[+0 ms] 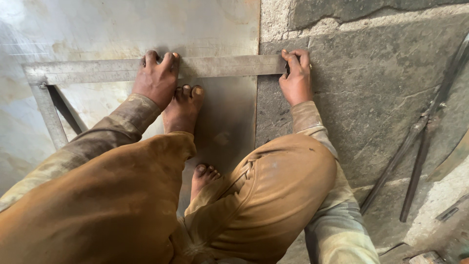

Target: The person sits on the floor and uses a try square and a scribe to mark straight lines on a large metal sheet. They repeatedly position the square, draw lines, and adjust the sheet to mark multiple sections.

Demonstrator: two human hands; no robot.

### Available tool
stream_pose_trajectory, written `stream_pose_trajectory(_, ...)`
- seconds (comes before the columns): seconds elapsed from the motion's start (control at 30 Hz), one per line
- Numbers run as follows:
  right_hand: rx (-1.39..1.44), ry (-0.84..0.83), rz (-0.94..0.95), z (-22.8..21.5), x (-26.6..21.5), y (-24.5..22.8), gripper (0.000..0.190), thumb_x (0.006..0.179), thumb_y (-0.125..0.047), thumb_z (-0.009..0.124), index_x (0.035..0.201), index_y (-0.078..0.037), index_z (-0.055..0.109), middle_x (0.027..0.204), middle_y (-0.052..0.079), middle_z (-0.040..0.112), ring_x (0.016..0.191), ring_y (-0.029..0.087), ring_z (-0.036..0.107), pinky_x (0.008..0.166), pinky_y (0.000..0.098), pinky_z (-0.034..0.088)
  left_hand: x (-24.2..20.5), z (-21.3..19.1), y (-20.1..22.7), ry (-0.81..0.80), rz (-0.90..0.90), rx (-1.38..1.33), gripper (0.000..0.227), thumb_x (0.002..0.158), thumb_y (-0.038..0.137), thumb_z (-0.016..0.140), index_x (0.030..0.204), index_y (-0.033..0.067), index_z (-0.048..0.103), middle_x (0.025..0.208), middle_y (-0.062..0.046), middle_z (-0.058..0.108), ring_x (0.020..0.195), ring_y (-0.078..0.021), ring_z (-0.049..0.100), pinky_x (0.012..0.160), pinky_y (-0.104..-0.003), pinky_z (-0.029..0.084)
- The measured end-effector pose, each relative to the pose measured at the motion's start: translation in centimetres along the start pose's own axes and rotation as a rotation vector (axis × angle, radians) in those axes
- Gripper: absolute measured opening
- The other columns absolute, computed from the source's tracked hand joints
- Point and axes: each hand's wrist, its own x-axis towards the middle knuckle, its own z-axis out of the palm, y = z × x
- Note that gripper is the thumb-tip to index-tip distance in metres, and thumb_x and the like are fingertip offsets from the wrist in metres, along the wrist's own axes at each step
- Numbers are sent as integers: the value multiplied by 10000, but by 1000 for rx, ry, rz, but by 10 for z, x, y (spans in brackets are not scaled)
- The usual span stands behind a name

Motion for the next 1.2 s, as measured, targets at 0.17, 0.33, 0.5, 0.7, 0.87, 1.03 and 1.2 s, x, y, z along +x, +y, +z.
stream_pose_trajectory(0.17,84,-226,69,-21,10,1,645,918,90,669,1535,-36,534,1430,153,374,1262,295,553,1095,379,534,8,1,4,-147,-7,127,347,905,111,647,1203,-67,656,1296,-147,520,1198,-439,521,987,-553,526)
stream_pose_trajectory(0.33,267,-393,460,-38,42,-26,324,1060,-114,615,1381,-101,577,1357,90,554,929,197,678,799,368,647,10,2,8,-169,-4,75,361,881,183,684,1094,-107,705,1358,-187,484,1208,-459,494,1006,-588,511)
stream_pose_trajectory(0.5,138,-429,166,-17,86,-43,193,893,-172,836,1072,-115,796,987,43,797,827,121,719,820,344,624,8,2,5,-164,23,81,314,871,146,687,1077,-88,719,1358,-181,485,1207,-450,501,989,-577,522)
stream_pose_trajectory(0.7,216,-487,53,-3,103,-31,135,853,-110,844,984,-132,824,995,50,784,864,155,738,838,327,613,6,5,0,-137,37,76,274,858,129,687,1040,-70,736,1339,-172,495,1183,-440,513,972,-571,536)
stream_pose_trajectory(0.87,180,-496,14,-3,102,-24,145,844,-104,857,984,-116,821,978,62,779,852,166,737,825,330,607,6,6,0,-138,57,65,267,848,132,694,1028,-59,742,1333,-178,503,1169,-442,518,965,-572,542)
stream_pose_trajectory(1.03,170,-508,-10,-1,103,-22,147,848,-124,862,989,-116,820,972,65,774,845,167,733,815,332,610,5,8,-1,-129,49,68,240,873,123,689,1020,-60,740,1354,-161,501,1185,-427,518,987,-564,540)
stream_pose_trajectory(1.2,121,-479,-95,0,102,-17,137,849,-138,887,973,-114,834,941,67,786,812,178,729,814,357,594,6,10,-1,-113,60,95,279,845,131,687,1041,-61,737,1335,-171,503,1168,-434,519,973,-565,534)
